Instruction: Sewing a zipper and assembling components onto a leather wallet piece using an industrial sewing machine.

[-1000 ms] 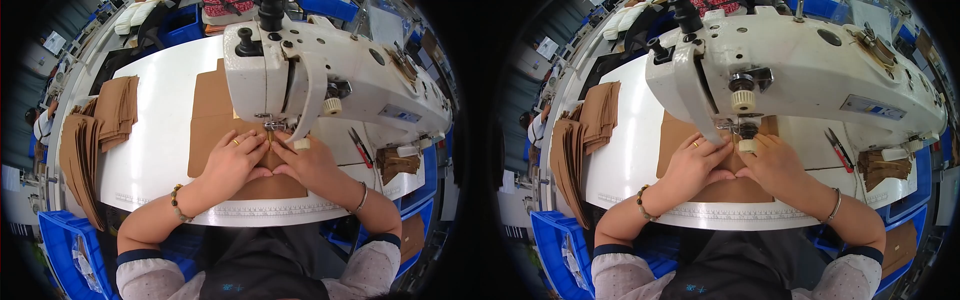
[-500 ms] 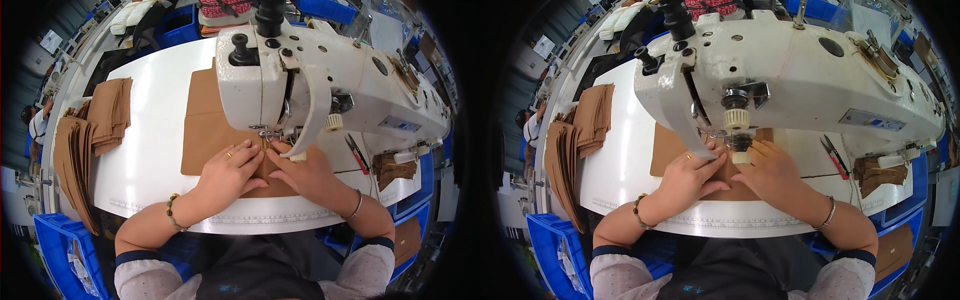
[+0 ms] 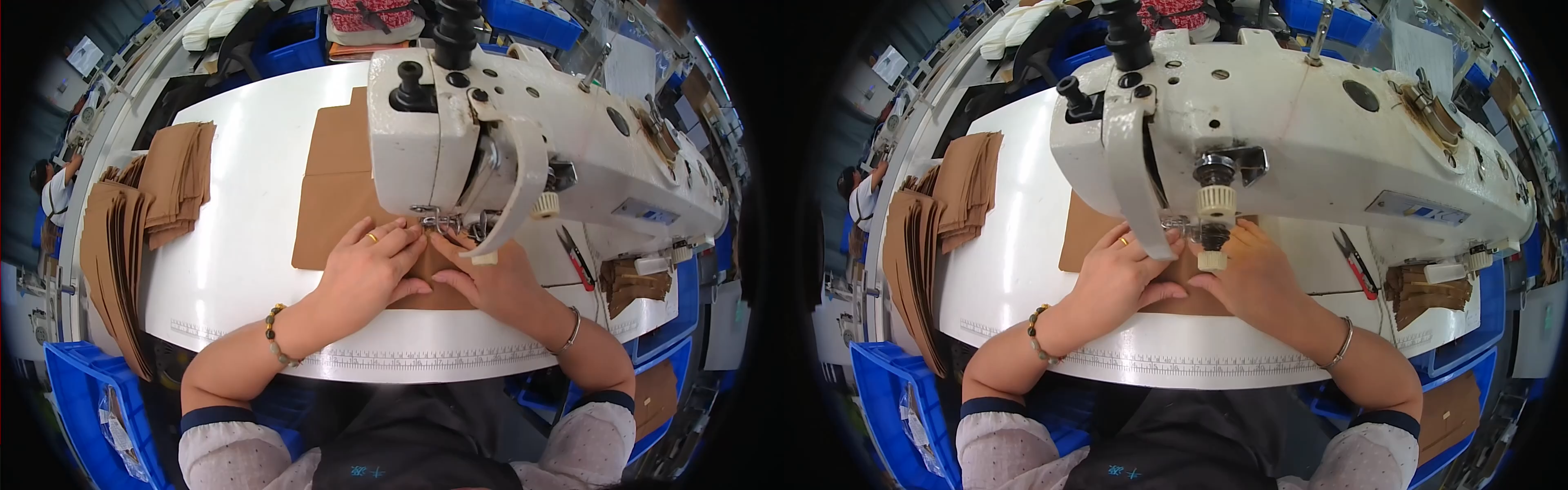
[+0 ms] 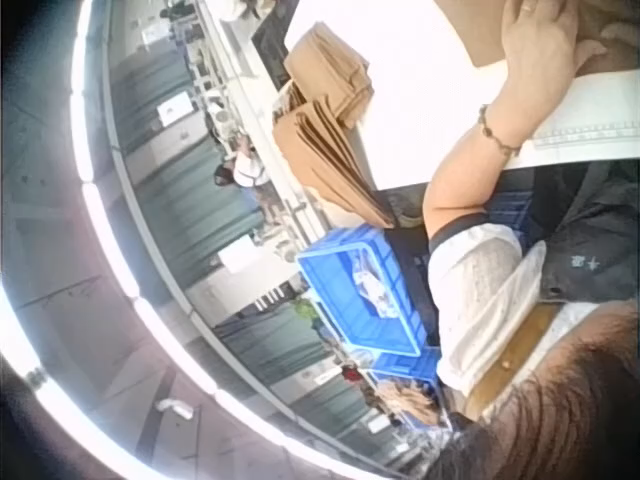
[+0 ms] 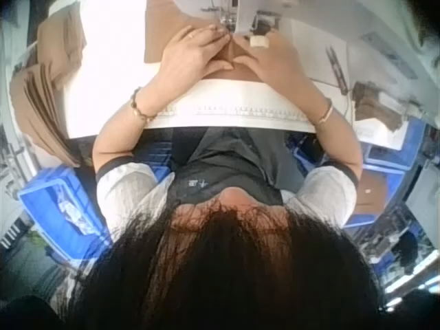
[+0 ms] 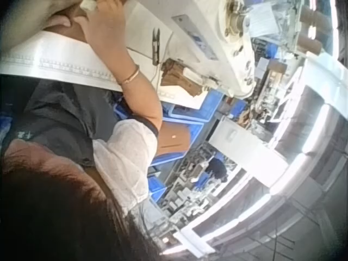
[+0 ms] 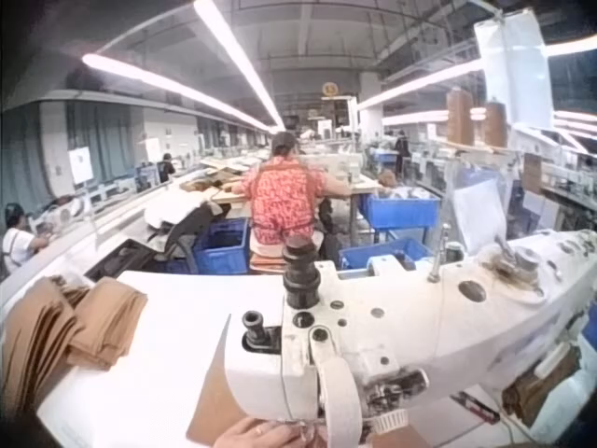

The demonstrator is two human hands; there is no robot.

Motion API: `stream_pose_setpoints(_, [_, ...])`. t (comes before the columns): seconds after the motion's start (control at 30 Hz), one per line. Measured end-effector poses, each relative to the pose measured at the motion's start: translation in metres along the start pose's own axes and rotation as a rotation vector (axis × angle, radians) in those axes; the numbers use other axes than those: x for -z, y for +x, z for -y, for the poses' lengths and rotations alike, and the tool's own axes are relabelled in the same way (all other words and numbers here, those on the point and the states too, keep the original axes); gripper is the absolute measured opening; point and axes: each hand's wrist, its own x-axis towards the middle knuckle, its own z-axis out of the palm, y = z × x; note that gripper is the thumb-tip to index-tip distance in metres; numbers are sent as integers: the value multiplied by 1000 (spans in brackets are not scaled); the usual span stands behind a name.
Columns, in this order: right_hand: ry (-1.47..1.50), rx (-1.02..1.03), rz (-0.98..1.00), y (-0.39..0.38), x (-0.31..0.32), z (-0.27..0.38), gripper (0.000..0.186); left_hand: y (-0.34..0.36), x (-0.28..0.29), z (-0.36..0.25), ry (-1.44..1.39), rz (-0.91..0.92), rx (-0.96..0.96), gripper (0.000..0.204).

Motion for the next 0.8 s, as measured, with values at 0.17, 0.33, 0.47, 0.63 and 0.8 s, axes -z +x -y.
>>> stream_pose_setpoints(0.17, [741,-286,-22,-3,5,-12,33,-1,-2,-3,62,-13,11,58])
stream_pose_setpoints(0.33, [1132,-496,5,-5,14,-18,31,-5,-2,-7,66,-22,28,57])
stream_pose_setpoints(0.47, [83,-15,95,-5,6,-3,44,-6,-2,-6,76,-12,17,56])
stream_pose_setpoints(0.63, [48,13,21,-4,-1,2,50,-5,-2,-6,76,-36,-1,56])
stream_pose_setpoints(0.8, [37,11,0,-4,-2,-1,47,-1,-3,-2,59,-21,10,56])
